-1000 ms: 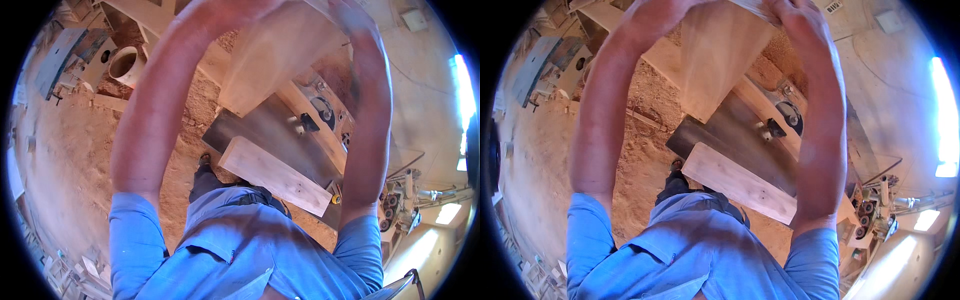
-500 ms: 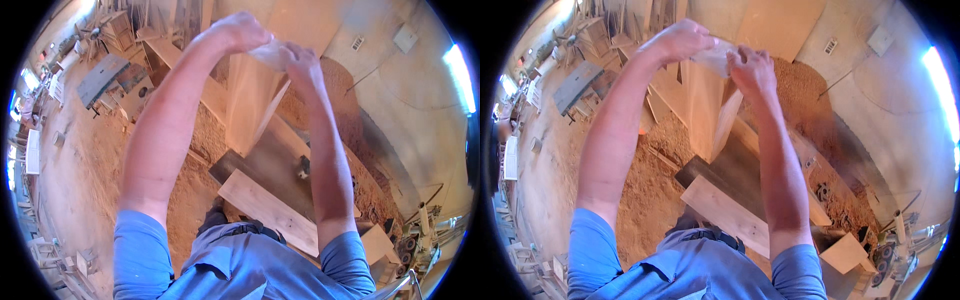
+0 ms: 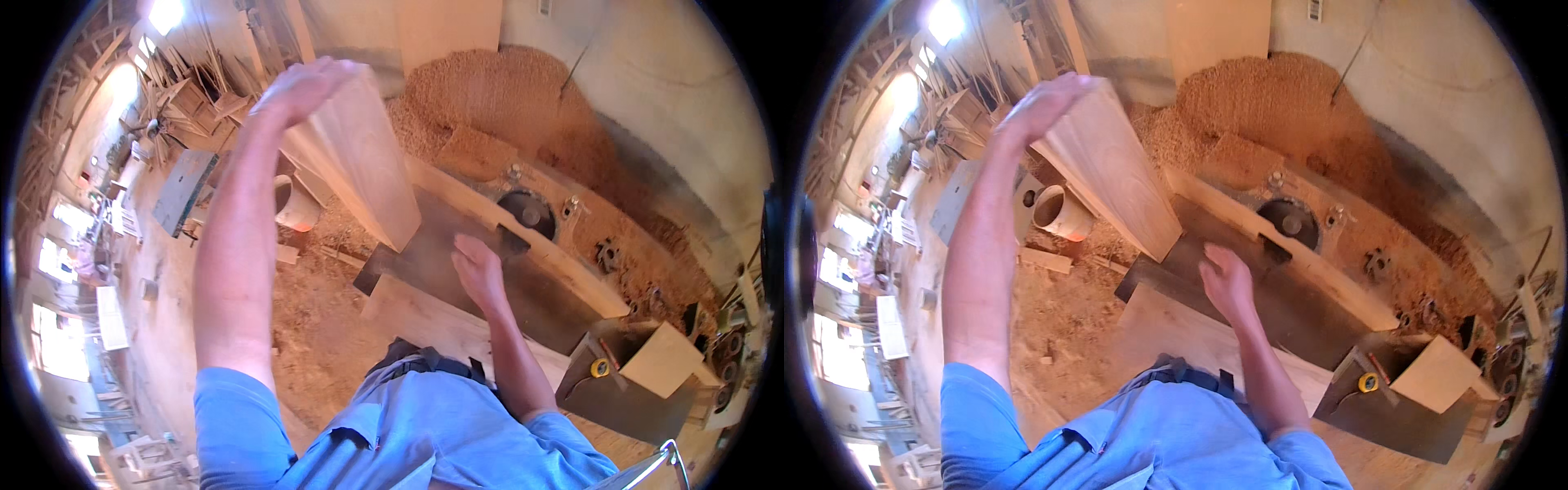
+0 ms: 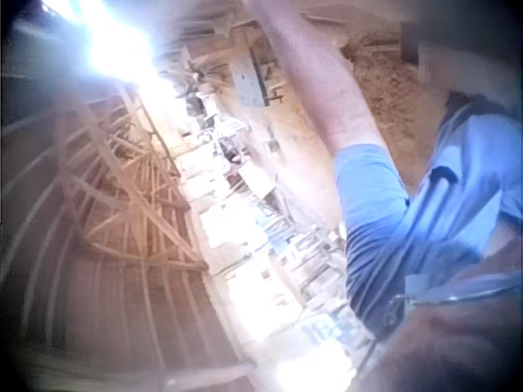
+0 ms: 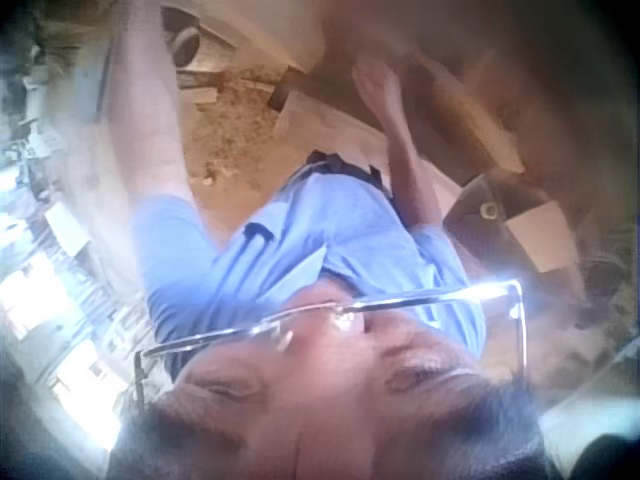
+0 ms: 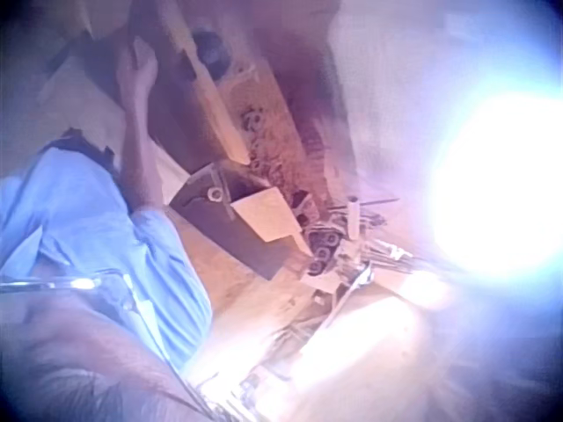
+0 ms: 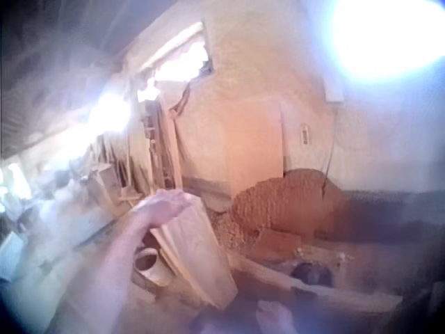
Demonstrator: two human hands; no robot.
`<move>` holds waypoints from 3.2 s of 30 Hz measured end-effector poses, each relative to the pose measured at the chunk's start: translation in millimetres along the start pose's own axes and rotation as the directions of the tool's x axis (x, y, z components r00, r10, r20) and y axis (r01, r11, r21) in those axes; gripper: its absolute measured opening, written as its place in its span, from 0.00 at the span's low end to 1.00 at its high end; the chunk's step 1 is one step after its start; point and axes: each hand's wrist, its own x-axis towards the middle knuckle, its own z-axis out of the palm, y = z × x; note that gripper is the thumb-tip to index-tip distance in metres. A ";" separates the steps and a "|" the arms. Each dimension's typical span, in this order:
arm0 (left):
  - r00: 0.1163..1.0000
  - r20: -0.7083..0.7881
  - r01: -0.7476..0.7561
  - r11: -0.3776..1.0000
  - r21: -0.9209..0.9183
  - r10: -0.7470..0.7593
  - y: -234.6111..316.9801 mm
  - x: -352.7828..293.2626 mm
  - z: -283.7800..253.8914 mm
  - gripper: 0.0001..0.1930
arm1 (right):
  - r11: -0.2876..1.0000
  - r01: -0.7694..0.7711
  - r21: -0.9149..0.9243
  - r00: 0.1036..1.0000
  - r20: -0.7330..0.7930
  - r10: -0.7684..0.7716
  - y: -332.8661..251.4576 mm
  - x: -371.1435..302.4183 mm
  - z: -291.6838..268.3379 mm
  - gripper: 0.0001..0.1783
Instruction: The person handles several rectangular wooden planks on a workbench, stacking them and aligning their edges. They then use a tape measure and a pencil to measure and mark the planks.
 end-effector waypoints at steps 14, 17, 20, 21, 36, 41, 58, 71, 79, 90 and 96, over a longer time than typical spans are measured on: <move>0.999 0.005 -0.051 0.971 -0.234 0.053 -54.2 5.9 -14.2 0.33 | 0.833 0.052 -0.551 0.991 -0.076 -0.111 90.1 -148.5 -58.0 0.16; 0.997 -0.044 -0.071 0.985 -0.159 0.065 -72.6 6.2 -14.7 0.33 | 0.835 0.042 -0.548 0.995 -0.057 -0.087 80.9 -146.1 -59.3 0.14; 0.998 -0.013 -0.062 0.969 -0.241 0.061 -58.0 1.7 -16.3 0.33 | 0.841 0.028 -0.540 0.996 -0.061 -0.073 78.3 -144.8 -60.1 0.13; 0.998 -0.011 -0.066 0.973 -0.223 0.065 -57.4 0.5 -16.7 0.33 | 0.843 0.028 -0.538 0.995 -0.064 -0.074 78.1 -144.9 -59.7 0.13; 0.997 0.063 -0.014 0.941 -0.338 0.037 -50.5 4.8 -11.1 0.40 | 0.811 0.006 -0.585 1.000 -0.017 -0.020 73.2 -142.3 -58.2 0.12; 0.994 0.097 0.087 0.929 -0.360 -0.055 -22.9 1.3 -8.0 0.43 | 0.813 0.032 -0.581 0.997 -0.038 -0.067 84.7 -143.9 -56.6 0.09; 0.996 0.087 0.042 0.985 -0.165 -0.028 2.9 2.5 -1.1 0.49 | 0.811 0.006 -0.585 0.997 -0.062 -0.052 85.6 -147.0 -56.3 0.11; 0.995 0.049 -0.080 0.975 -0.206 0.092 -8.3 -3.6 -1.2 0.46 | 0.827 0.024 -0.562 0.995 -0.064 -0.073 79.2 -147.9 -59.3 0.11; 0.972 0.056 -0.221 0.966 -0.132 0.230 -23.1 1.6 -6.3 0.42 | 0.827 0.030 -0.561 0.990 -0.096 -0.102 82.1 -149.6 -61.2 0.10; 0.994 0.092 0.038 0.988 0.152 -0.053 51.1 -31.4 -7.1 0.40 | 0.841 0.006 -0.541 0.995 -0.079 -0.058 79.8 -149.2 -63.7 0.12; 0.998 0.021 -0.050 0.995 -0.086 0.052 16.9 -22.0 4.6 0.38 | 0.836 0.028 -0.548 0.993 -0.084 -0.088 79.9 -148.5 -63.0 0.11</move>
